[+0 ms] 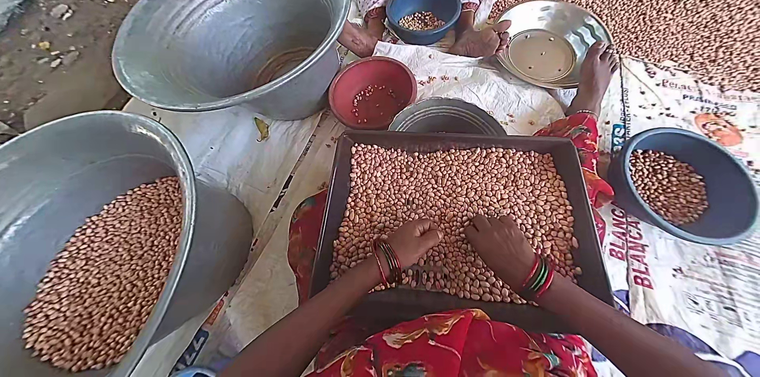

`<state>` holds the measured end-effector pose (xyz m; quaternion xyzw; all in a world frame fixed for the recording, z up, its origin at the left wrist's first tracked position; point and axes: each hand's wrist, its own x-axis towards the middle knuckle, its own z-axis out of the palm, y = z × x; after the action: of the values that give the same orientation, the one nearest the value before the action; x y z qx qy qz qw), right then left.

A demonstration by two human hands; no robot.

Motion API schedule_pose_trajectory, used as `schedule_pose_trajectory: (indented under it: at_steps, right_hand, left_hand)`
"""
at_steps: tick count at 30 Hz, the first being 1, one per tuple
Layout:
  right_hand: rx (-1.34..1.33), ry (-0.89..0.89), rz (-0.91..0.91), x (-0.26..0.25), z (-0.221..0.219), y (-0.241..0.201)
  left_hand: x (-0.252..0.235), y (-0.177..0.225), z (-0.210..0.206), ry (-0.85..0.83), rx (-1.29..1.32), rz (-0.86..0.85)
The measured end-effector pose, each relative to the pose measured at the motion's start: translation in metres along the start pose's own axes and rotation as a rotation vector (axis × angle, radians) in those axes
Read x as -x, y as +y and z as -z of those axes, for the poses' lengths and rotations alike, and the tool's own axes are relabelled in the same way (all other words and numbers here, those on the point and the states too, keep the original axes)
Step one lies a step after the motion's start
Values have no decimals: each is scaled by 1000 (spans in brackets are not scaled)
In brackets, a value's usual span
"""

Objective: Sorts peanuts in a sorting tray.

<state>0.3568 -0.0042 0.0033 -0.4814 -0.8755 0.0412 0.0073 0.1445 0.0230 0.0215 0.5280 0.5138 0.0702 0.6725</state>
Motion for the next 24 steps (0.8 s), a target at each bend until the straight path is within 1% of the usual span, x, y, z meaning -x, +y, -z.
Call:
schedule_pose_trajectory:
  at_steps: [1,2,6,7,9,10,11,13,14,16,18,19,20,22,24]
  right_hand:
    - [15,27,-3,0,-2,-1]
    - [28,14,-20,0,-2,-2]
    - [61,-250,-139,-6,14,-10]
    - [77,-260,-143,-7,14,-10]
    - [111,-149,-110,-5,7,-6]
    - [111,-141,-106,-5,7,-4]
    - [103,-200,-120,-5,12,-5]
    - [60,-425,-175,-8,24,-8]
    - [44,-495,-192,-10,27,-9]
    - [31,-621,-227,-16,34,-11]
    - [37,-678,-245,-20,37,-13]
    - [40,-654,-241,-18,36,-13]
    - [42,-577,-229,-14,31,-12]
    - [23,-316,-184,-3,17,-4]
    - [-90,-39,-141,5,4,8]
  left_hand:
    - [0,0,-1,-16,-78,-9]
    - [1,0,-4,-36,-163,-20]
    - [-3,15,-29,-227,-552,-97]
    - [-6,20,-38,-268,-677,-91]
    - [-12,29,-53,-319,-875,-38]
    - [-15,33,-58,-334,-935,-17]
    - [-16,36,-62,-338,-982,-6]
    - [-16,39,-67,-346,-1041,21]
    - [-16,39,-68,-347,-1049,36]
    - [-16,39,-68,-338,-1047,49]
    - [-15,39,-69,-328,-1047,70]
    - [-14,37,-69,-328,-1047,82]
    - [-12,35,-69,-329,-1048,89]
    - [-9,32,-68,-319,-1049,68]
    - [-6,29,-68,-300,-1047,29]
